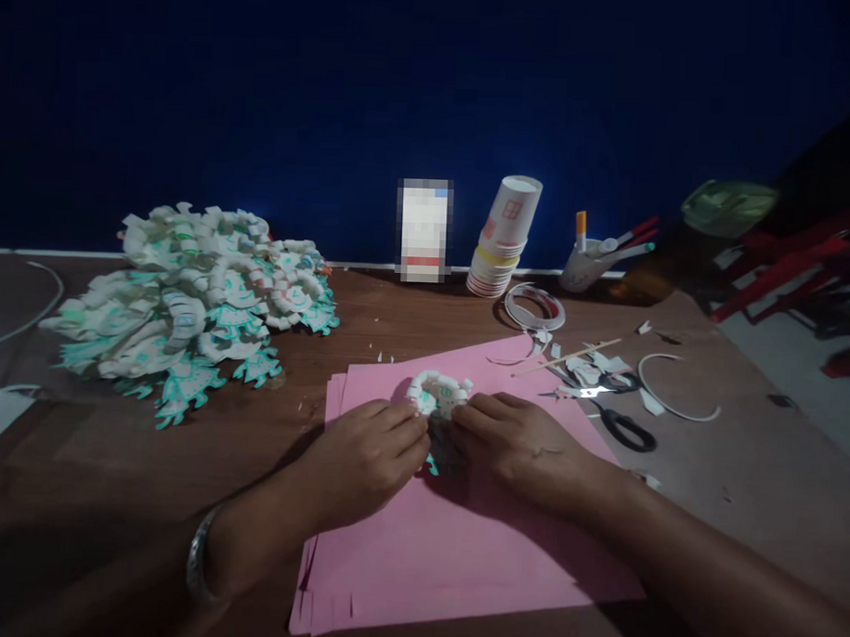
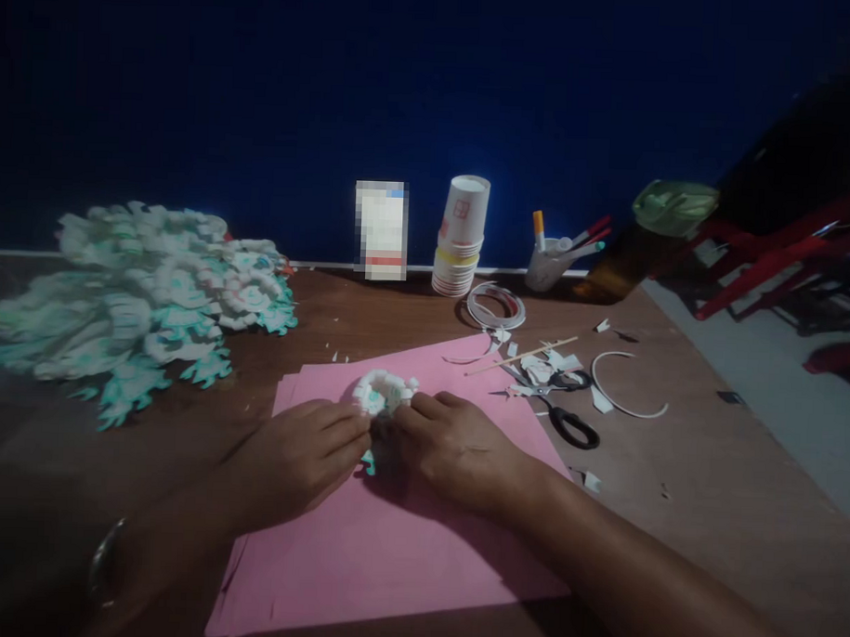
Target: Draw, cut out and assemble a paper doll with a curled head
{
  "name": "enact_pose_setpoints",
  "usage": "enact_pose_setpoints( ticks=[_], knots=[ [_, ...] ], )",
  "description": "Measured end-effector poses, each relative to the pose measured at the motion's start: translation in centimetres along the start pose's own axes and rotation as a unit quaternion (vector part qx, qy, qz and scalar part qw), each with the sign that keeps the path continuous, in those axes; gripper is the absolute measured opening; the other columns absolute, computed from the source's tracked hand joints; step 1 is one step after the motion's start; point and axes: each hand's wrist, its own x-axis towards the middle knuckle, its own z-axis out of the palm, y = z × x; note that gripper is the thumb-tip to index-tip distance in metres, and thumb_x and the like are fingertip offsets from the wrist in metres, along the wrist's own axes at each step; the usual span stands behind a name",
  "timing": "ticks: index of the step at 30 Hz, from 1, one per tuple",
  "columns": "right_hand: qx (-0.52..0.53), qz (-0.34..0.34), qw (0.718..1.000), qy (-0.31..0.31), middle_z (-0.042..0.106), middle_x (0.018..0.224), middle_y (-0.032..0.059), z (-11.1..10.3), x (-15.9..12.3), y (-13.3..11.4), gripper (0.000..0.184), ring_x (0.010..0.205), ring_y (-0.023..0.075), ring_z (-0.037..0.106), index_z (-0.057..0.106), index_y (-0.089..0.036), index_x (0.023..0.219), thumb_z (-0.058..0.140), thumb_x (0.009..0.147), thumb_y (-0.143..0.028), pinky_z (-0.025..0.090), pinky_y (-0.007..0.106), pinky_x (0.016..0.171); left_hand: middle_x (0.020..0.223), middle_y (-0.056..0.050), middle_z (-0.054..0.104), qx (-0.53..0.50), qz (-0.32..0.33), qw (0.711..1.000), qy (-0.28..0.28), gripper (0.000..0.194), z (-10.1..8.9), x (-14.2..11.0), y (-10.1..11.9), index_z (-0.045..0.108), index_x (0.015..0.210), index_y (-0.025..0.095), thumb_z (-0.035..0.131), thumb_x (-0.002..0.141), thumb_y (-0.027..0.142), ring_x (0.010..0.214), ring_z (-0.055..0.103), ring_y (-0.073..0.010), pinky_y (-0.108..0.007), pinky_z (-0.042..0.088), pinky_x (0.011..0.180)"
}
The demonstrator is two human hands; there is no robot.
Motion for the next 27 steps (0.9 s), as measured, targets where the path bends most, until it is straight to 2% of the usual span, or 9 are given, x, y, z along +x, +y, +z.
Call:
enact_pose_setpoints(
  ticks=[2,6,9,12,15,18,21,24,27],
  knots=[
    [0.025,0.022,0.999,0.043,0.064,0.079,0.0049,-0.1,-0.2,0.0,0.015,0.071,0.0179,0.058,0.062,-0.018,0.084,0.055,0.094,-0.025,0.044,0.031,0.061,0.098,-0.012,0.07,-0.001,0.0,1.0,0.014,0.016,0.0,0.0,-0.1,0.065,0.102,0.01,0.051,0.094,0.012,0.094,0.063,-0.0252,-0.038,0.051,0.075],
    [0.115,0.215,0.957,0.16,0.069,0.091,0.0066,-0.2,-0.4,0.3,0.014,0.071,0.016,0.062,0.062,-0.018,0.101,0.048,0.096,-0.02,0.047,0.028,0.06,0.108,-0.011,0.068,-0.029,-0.024,0.998,0.048,0.018,-0.5,-0.3,0.0,0.063,0.106,0.013,0.054,0.09,0.009,0.099,0.063,-0.0251,-0.039,0.052,0.079],
    [0.135,0.308,0.935,0.116,0.07,0.107,0.0105,0.1,-0.3,0.5,0.043,0.082,0.0221,0.067,0.051,-0.017,0.13,0.061,0.092,-0.034,0.051,0.033,0.065,0.113,-0.011,0.064,-0.088,-0.12,0.985,0.083,0.03,-0.9,-0.2,0.2,0.06,0.106,0.016,0.053,0.081,0.002,0.101,0.062,-0.0238,-0.038,0.052,0.082],
    [0.13,0.335,0.931,0.069,0.07,0.11,0.0119,0.8,0.2,0.5,0.061,0.092,0.0277,0.068,0.044,-0.019,0.139,0.068,0.085,-0.033,0.052,0.036,0.07,0.105,-0.009,0.063,-0.155,-0.272,0.941,0.129,0.029,-1.0,0.1,0.4,0.055,0.106,0.016,0.054,0.08,0.005,0.091,0.063,-0.0202,-0.035,0.054,0.076],
    [0.15,0.349,0.923,0.061,0.072,0.102,0.0091,1.3,0.8,0.3,0.065,0.082,0.0243,0.068,0.044,-0.021,0.14,0.069,0.08,-0.022,0.05,0.033,0.066,0.087,-0.003,0.065,-0.21,-0.366,0.901,0.104,0.036,-0.5,0.4,0.5,0.051,0.116,0.017,0.064,0.084,0.021,0.074,0.064,-0.0174,-0.033,0.054,0.068],
    [0.225,0.341,0.909,0.076,0.072,0.089,0.0036,1.4,1.3,0.3,0.061,0.072,0.019,0.066,0.048,-0.022,0.136,0.065,0.079,-0.014,0.048,0.028,0.062,0.099,-0.007,0.069,-0.273,-0.38,0.879,0.095,0.054,0.3,0.4,0.5,0.046,0.13,0.017,0.069,0.082,0.025,0.082,0.068,-0.0192,-0.036,0.056,0.072],
    [0.295,0.336,0.885,0.13,0.068,0.077,-0.0003,1.3,1.4,0.4,0.043,0.065,0.0156,0.063,0.056,-0.02,0.124,0.06,0.081,-0.012,0.048,0.026,0.061,0.117,-0.015,0.066,-0.344,-0.382,0.846,0.14,0.06,0.9,0.5,0.7,0.043,0.134,0.017,0.07,0.081,0.024,0.097,0.069,-0.0222,-0.038,0.058,0.078],
    [0.34,0.356,0.849,0.19,0.067,0.075,0.0001,1.1,1.5,0.5,0.023,0.063,0.015,0.062,0.061,-0.019,0.108,0.06,0.086,-0.019,0.048,0.026,0.059,0.108,-0.012,0.07,-0.405,-0.394,0.81,0.158,0.055,0.8,0.9,0.9,0.046,0.13,0.016,0.071,0.081,0.026,0.091,0.071,-0.0212,-0.037,0.059,0.075],
    [0.377,0.373,0.818,0.224,0.065,0.073,0.0002,0.9,1.8,0.5,0.015,0.062,0.0151,0.063,0.061,-0.018,0.103,0.059,0.088,-0.023,0.05,0.026,0.057,0.099,-0.009,0.073,-0.47,-0.385,0.783,0.135,0.045,0.2,1.8,0.9,0.049,0.126,0.016,0.067,0.086,0.028,0.087,0.072,-0.0195,-0.036,0.06,0.076]
  ],
)
